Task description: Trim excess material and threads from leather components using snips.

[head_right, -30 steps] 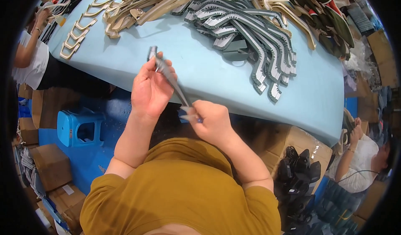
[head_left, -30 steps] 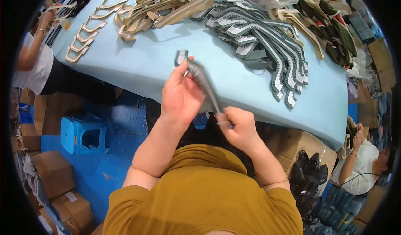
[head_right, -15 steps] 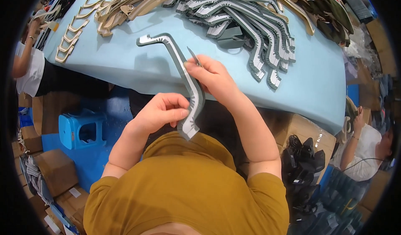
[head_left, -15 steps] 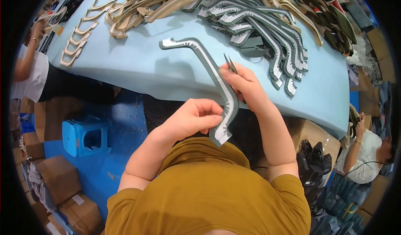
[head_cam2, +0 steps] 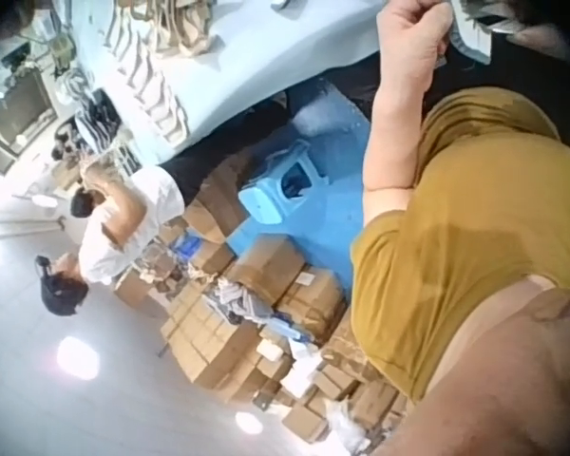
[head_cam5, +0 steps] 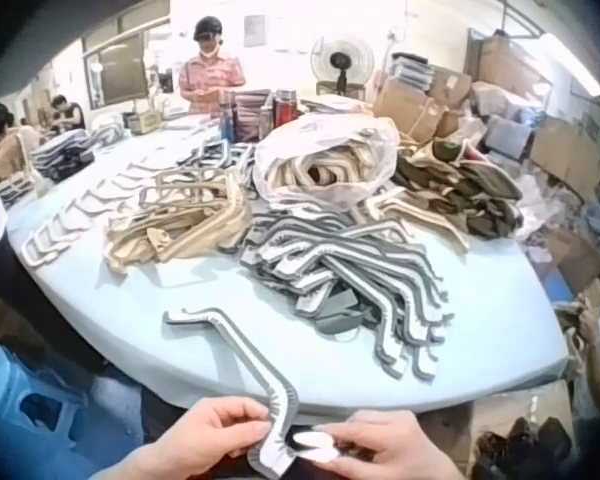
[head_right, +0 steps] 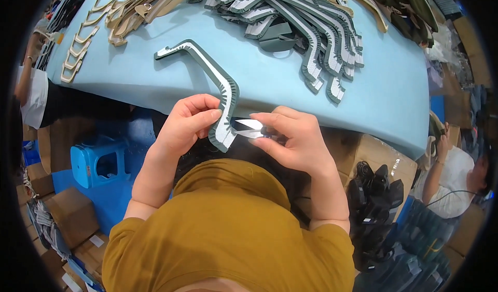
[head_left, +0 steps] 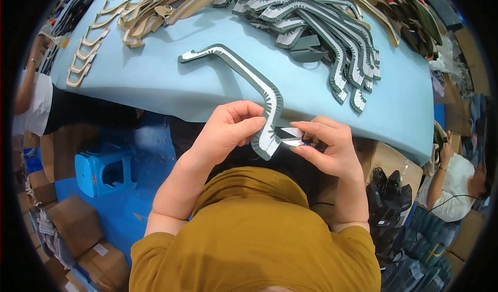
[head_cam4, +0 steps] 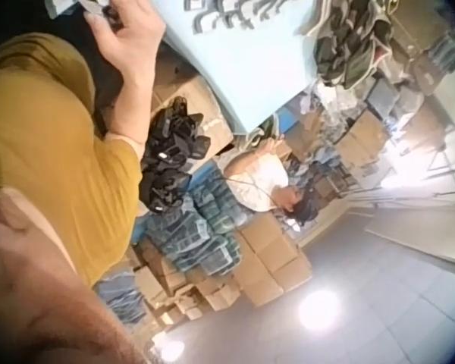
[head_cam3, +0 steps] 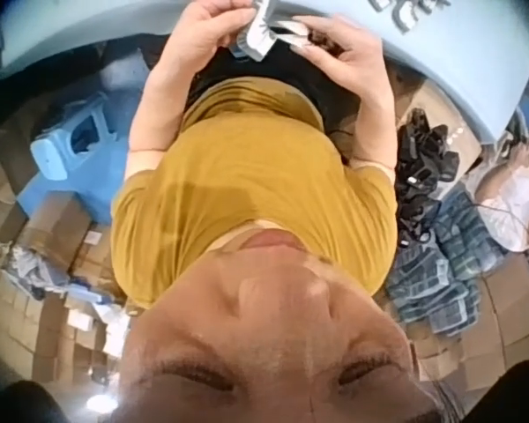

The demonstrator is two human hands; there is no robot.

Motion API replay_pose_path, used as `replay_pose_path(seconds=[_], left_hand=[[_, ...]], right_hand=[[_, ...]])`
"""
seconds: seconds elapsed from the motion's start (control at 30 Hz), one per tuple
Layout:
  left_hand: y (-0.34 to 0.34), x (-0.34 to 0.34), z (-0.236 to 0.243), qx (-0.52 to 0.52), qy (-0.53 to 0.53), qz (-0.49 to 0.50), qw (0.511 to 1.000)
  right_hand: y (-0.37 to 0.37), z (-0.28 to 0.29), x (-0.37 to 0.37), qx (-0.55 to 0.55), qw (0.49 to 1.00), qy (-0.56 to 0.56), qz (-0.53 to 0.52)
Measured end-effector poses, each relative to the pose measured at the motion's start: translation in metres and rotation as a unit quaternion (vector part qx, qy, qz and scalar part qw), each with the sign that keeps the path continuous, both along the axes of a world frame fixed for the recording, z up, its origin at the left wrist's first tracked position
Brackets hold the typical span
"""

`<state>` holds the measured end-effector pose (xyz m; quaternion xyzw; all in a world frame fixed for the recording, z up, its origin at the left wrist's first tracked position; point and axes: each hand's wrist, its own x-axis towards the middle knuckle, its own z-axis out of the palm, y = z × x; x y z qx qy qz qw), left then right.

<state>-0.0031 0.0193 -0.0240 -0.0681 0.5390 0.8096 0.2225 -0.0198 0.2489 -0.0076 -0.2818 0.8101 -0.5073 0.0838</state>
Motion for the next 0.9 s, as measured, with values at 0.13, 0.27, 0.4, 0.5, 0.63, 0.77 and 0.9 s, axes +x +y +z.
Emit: replay_pose_path(seconds=[0.13, 0.27, 0.4, 0.5, 0.63, 0.77, 0.9], left_hand=[[0.001, 0.001, 0.001, -0.017, -0.002, -0.005, 1.000], [-0.002, 0.003, -0.001, -0.001, -0.012, -0.007, 1.000], [-0.004, 0.004, -0.003, 0.034, -0.038, -0.012, 0.999], [-0.005, 0.004, -0.003, 0.043, -0.037, -0.025, 0.998], [-0.007, 0.005, -0.003, 0.040, -0.032, -0.025, 0.998], [-0.005, 0.004, 0.001, 0.020, -0.023, -0.022, 0.999], [-0.005, 0.003, 0.002, 0.010, -0.021, -0.020, 1.000]], right_hand=[[-0.002, 0.000, -0.005, 0.016, 0.999, 0.038, 0.032], [-0.005, 0.002, -0.006, 0.033, 0.997, 0.054, 0.050], [-0.007, 0.001, -0.007, 0.052, 0.991, 0.101, 0.065], [-0.009, 0.003, -0.007, 0.060, 0.986, 0.138, 0.072], [-0.010, 0.004, -0.005, 0.068, 0.986, 0.145, 0.052], [-0.010, 0.005, -0.006, 0.073, 0.985, 0.146, 0.055], [-0.009, 0.010, -0.007, 0.045, 0.991, 0.116, 0.045]])
